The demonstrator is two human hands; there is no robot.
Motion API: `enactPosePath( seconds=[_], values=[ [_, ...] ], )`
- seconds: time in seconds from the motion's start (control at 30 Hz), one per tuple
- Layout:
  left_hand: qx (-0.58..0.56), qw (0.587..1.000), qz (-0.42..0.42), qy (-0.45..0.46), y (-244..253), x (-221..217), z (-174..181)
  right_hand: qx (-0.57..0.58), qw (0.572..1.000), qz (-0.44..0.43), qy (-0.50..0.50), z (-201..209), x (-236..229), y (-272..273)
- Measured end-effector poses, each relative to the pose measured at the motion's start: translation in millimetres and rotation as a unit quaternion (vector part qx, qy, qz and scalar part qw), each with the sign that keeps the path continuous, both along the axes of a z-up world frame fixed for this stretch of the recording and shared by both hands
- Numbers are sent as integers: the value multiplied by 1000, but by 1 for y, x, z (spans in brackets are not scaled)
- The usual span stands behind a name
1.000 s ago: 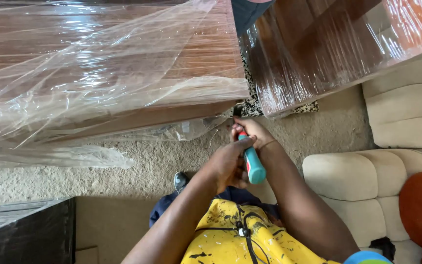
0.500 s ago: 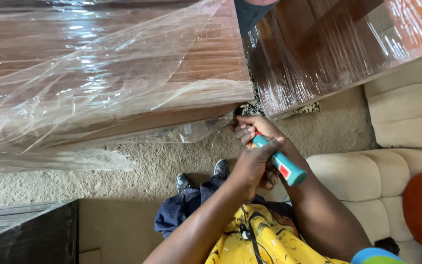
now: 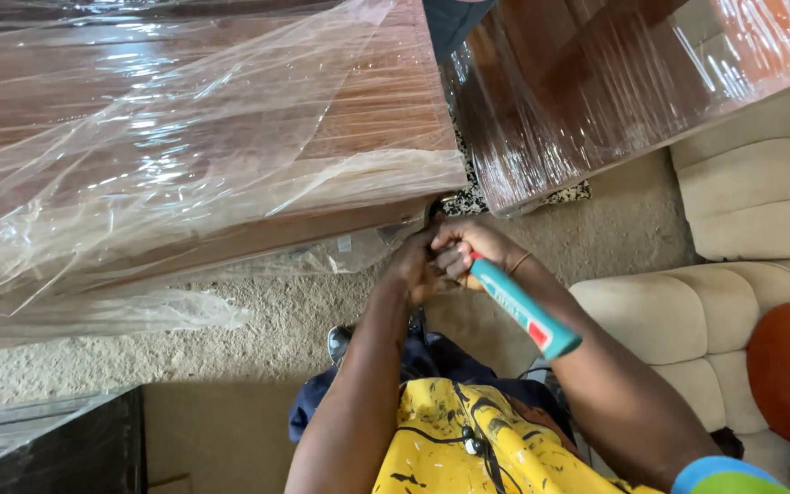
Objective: Prying nails or staples from a wooden furniture frame using a hammer and a pry tool.
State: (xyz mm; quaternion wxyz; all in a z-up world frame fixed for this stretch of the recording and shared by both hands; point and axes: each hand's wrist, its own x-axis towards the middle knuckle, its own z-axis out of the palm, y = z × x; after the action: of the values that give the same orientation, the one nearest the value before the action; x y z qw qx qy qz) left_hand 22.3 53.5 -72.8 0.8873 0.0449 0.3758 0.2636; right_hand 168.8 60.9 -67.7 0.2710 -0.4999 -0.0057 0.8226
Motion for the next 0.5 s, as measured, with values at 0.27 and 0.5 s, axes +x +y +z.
enactPosePath(
  seconds=[0.27, 0.5],
  values=[
    [26, 996, 73, 48, 13, 32, -46, 64, 963, 151, -213, 67, -10, -22],
    [57, 982, 96, 155, 15, 61, -84, 70, 922, 152, -349, 61, -20, -60]
  ],
)
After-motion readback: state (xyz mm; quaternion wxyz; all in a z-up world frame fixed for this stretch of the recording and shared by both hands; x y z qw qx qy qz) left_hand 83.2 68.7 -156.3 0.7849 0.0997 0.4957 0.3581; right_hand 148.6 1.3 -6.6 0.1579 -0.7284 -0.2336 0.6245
